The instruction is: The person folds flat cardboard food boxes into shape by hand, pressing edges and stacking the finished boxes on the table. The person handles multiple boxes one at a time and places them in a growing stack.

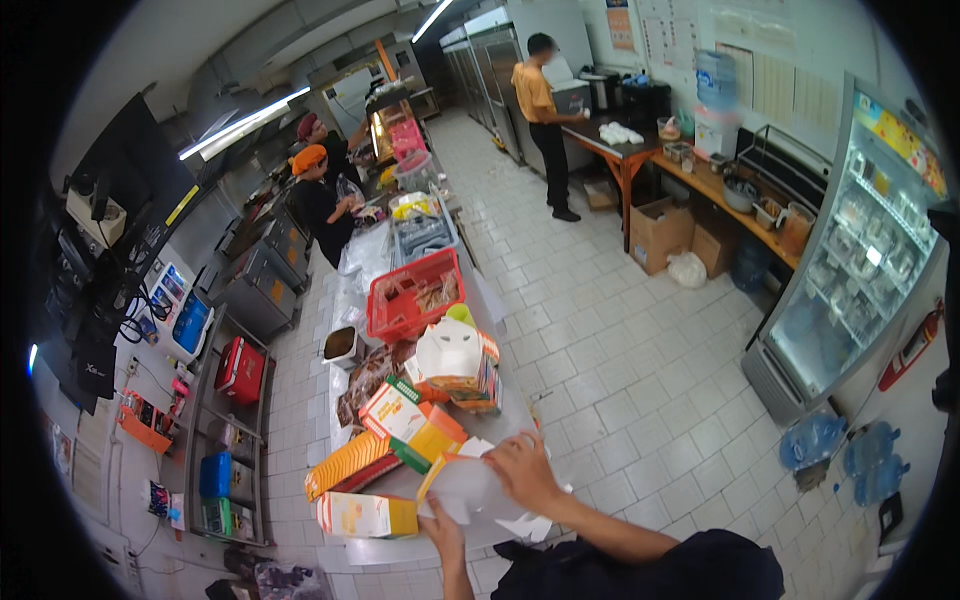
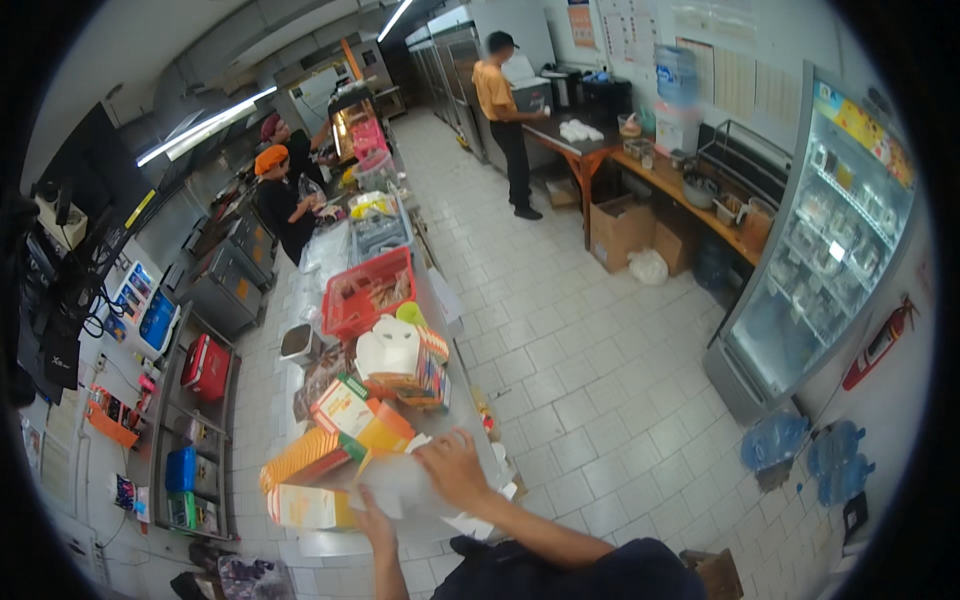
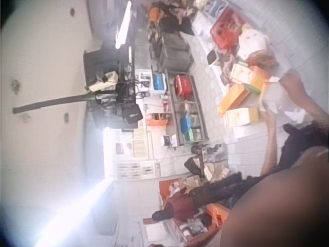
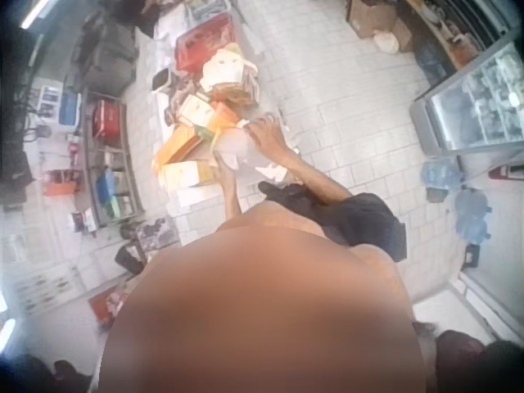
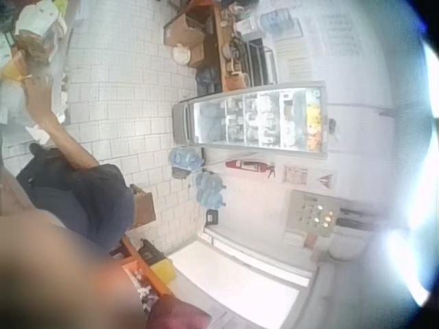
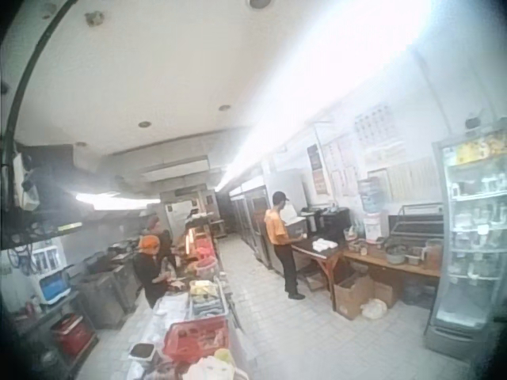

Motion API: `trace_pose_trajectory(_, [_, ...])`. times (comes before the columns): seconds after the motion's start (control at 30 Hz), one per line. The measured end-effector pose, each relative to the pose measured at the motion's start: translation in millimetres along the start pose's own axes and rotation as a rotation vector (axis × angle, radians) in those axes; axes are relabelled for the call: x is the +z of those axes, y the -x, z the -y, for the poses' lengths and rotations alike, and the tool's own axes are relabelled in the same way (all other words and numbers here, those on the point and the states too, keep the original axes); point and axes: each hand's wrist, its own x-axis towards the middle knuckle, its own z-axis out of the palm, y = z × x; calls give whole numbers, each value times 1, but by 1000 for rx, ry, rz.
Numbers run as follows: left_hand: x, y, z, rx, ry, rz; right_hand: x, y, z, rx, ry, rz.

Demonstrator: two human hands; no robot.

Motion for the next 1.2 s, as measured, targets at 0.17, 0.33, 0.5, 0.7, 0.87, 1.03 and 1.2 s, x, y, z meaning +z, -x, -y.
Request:
trace_pose_trajectory(0.17, [5, 19, -54, 296, -117, 75, -22, -19, -40, -91, -22, 432])
trace_pose_trajectory(0.33, [-5, -2, -85, 733, -608, 516, -37, -30, -19, -217, -74, 797])
trace_pose_trajectory(0.5, [-8, 7, -85, 604, -589, 667, -47, -18, 0, -67, -212, 1004])
trace_pose_trajectory(0.7, [-12, 12, -73, 538, -514, 843, -46, -9, 13, -130, -215, 1083])
trace_pose_trajectory(0.87, [-25, -7, -82, 564, -559, 355, -50, -4, 29, -444, -134, 85])
trace_pose_trajectory(1.03, [-26, -1, -105, 877, -340, -57, -46, 21, 66, 335, -1190, 264])
trace_pose_trajectory(1.2, [-3, 21, -104, 1226, -558, 215, -28, 14, 62, 847, -1606, -7])
